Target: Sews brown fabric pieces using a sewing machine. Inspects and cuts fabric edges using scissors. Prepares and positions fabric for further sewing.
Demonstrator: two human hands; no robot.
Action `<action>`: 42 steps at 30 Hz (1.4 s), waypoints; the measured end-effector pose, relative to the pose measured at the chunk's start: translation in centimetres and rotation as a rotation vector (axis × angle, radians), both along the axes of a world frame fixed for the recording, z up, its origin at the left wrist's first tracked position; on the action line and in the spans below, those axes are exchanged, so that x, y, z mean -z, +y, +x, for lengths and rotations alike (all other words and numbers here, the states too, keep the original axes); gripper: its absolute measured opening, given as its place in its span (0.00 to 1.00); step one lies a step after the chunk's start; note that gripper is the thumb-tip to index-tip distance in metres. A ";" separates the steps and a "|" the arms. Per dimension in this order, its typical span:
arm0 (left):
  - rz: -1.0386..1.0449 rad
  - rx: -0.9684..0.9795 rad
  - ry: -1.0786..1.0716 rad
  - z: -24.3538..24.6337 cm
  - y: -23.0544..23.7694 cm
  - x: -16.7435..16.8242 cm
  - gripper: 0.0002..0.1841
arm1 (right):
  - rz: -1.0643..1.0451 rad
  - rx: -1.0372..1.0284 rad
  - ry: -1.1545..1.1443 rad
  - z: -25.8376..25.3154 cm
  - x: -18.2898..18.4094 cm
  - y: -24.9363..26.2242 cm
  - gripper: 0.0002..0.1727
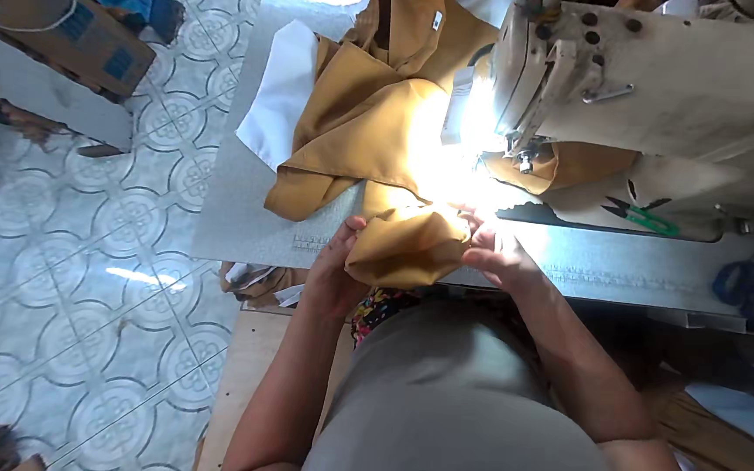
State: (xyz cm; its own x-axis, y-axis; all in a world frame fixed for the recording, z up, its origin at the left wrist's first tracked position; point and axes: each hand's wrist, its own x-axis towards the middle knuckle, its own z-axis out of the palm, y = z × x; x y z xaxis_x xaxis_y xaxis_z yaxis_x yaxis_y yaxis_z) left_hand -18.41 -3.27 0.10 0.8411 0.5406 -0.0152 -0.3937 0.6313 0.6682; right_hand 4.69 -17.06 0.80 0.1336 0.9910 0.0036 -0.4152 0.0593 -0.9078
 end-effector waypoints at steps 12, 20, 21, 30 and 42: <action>0.074 0.084 0.079 -0.5 -0.8 -1.8 0.18 | -0.288 0.456 -1.309 -3.0 -1.7 0.3 0.28; 0.692 -0.002 0.625 -1.5 -1.1 -2.2 0.37 | -0.241 0.574 -0.804 -1.9 -3.4 -0.4 0.28; 0.756 -0.037 0.697 -1.1 -1.5 -2.5 0.34 | -0.238 0.578 -0.804 -1.9 -3.4 -0.4 0.27; 0.929 -0.442 0.919 0.7 -3.0 -1.7 0.28 | -0.157 0.607 -1.054 -2.5 -2.2 -1.6 0.31; 1.452 -0.600 0.672 0.0 -3.2 -0.2 0.07 | -0.233 0.717 -1.285 -2.1 -1.0 -2.7 0.28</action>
